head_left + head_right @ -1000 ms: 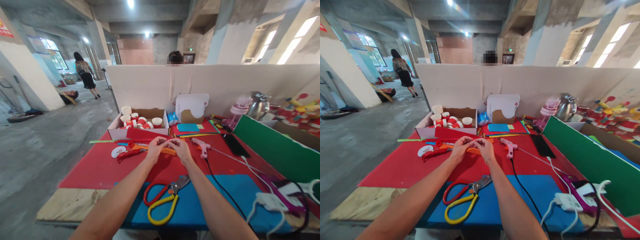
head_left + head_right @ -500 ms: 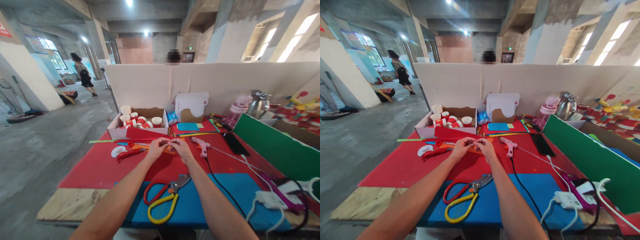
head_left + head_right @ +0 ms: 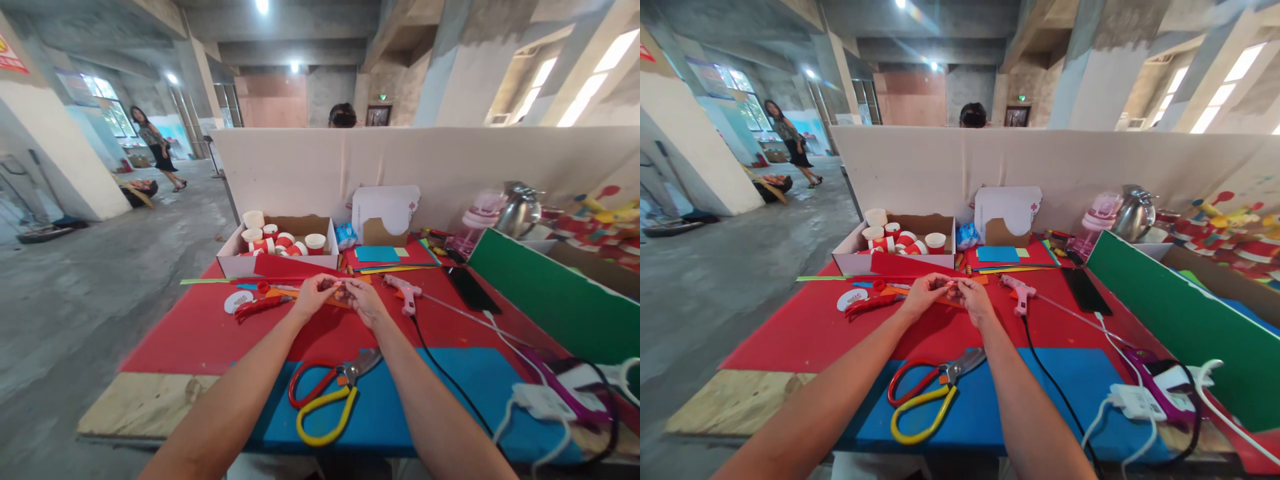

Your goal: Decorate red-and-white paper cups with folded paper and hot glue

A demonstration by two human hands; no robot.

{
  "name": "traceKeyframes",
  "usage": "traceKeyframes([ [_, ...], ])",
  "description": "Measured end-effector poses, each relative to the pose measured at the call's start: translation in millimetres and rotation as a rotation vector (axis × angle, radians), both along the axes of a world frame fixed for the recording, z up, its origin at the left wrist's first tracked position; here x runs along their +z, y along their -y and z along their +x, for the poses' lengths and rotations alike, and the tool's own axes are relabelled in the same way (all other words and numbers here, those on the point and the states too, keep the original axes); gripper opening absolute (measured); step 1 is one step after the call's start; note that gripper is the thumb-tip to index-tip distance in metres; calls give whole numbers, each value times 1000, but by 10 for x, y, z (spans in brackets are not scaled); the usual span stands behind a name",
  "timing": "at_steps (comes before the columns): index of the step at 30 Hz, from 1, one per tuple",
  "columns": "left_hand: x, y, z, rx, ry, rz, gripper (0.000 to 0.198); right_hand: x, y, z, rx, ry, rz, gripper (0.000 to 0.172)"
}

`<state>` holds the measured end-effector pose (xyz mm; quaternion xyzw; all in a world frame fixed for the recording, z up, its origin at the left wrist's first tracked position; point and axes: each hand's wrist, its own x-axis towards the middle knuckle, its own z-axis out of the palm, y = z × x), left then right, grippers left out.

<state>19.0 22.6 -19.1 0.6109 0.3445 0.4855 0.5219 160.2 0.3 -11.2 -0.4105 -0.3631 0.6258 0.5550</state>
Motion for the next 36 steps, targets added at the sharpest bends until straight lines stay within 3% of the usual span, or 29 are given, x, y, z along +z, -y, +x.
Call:
traceKeyframes([
  [15,46,31,-3,2,-28,23,22,-69,-24,6,-20,144,36,34],
  [24,85,55,6,15,-47,29,20,-35,-16,-24,-35,110,18,29],
  [29,95,42,-16,83,-32,-40,18,-46,-1,-23,-11,171,62,31],
  [36,132,71,-27,38,117,-187,24,-31,25,-60,-24,204,59,26],
])
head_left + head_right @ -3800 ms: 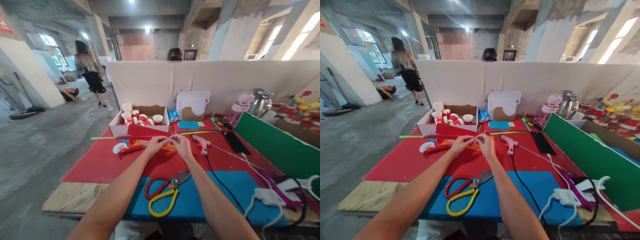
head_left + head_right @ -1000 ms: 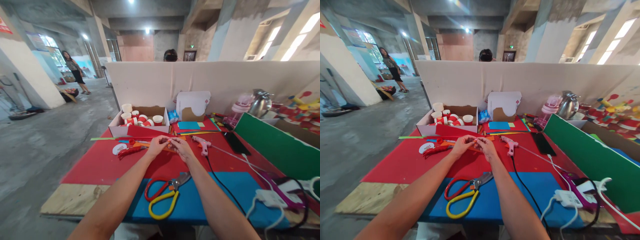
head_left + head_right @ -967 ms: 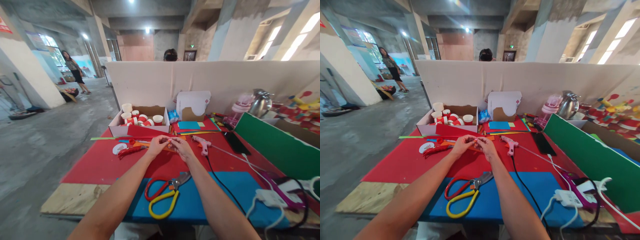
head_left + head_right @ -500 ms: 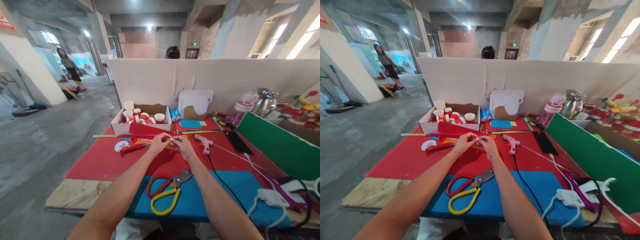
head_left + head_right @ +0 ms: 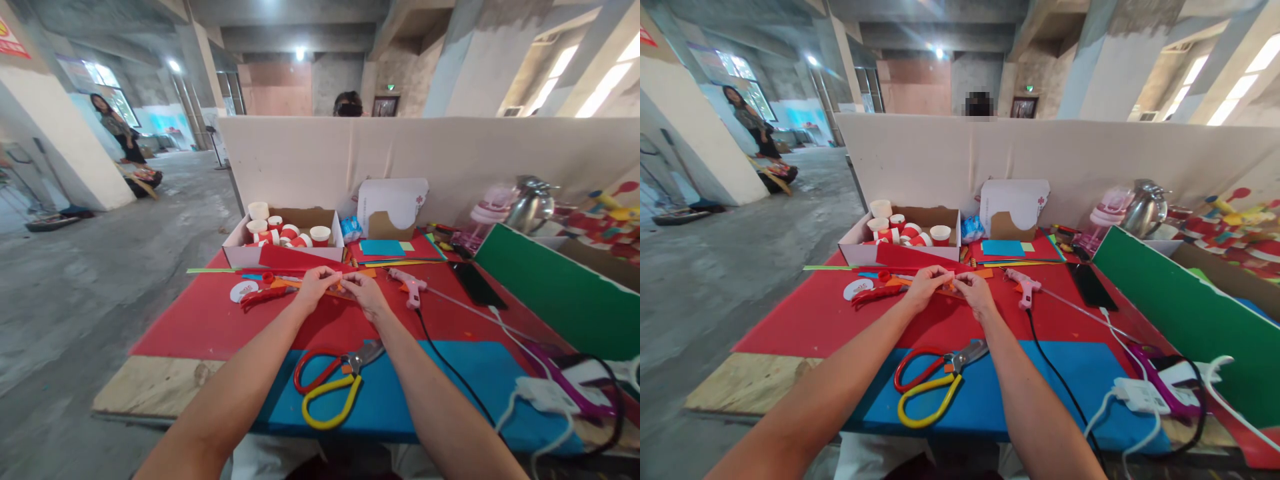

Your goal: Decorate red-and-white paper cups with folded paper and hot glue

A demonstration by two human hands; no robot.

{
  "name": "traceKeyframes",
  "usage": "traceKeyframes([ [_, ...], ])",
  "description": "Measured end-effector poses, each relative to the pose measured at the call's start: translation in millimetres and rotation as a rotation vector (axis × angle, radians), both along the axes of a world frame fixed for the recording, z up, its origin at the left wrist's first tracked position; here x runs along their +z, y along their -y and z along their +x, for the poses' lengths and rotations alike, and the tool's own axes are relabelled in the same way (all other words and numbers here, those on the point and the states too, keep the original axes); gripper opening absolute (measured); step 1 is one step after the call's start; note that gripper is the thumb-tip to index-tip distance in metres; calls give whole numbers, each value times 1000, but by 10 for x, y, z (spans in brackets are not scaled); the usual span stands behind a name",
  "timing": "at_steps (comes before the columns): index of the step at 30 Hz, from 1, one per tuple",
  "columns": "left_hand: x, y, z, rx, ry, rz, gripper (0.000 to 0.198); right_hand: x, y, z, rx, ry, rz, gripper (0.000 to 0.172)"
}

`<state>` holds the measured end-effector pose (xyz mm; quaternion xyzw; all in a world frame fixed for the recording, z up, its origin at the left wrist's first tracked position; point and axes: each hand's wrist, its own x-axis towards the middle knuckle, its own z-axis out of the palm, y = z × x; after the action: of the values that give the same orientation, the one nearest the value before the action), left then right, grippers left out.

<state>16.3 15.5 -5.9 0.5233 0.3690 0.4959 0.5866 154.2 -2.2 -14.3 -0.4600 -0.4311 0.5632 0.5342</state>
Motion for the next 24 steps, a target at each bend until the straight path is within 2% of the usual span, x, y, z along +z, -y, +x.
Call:
traceKeyframes([
  [3,-13,-8,8,-59,83,-80,26,-2,-20,8,-31,-32,-37,26],
  [7,-37,-19,21,-109,80,-116,24,-10,-44,25,-76,-66,-55,30],
  [14,-21,-8,28,-45,23,-93,21,16,-7,13,-46,6,1,35],
  [19,-15,9,24,-69,-5,-121,23,-2,-9,17,-37,73,84,38],
  [24,-29,9,34,-69,-22,-142,21,16,-10,-14,-49,145,80,34],
])
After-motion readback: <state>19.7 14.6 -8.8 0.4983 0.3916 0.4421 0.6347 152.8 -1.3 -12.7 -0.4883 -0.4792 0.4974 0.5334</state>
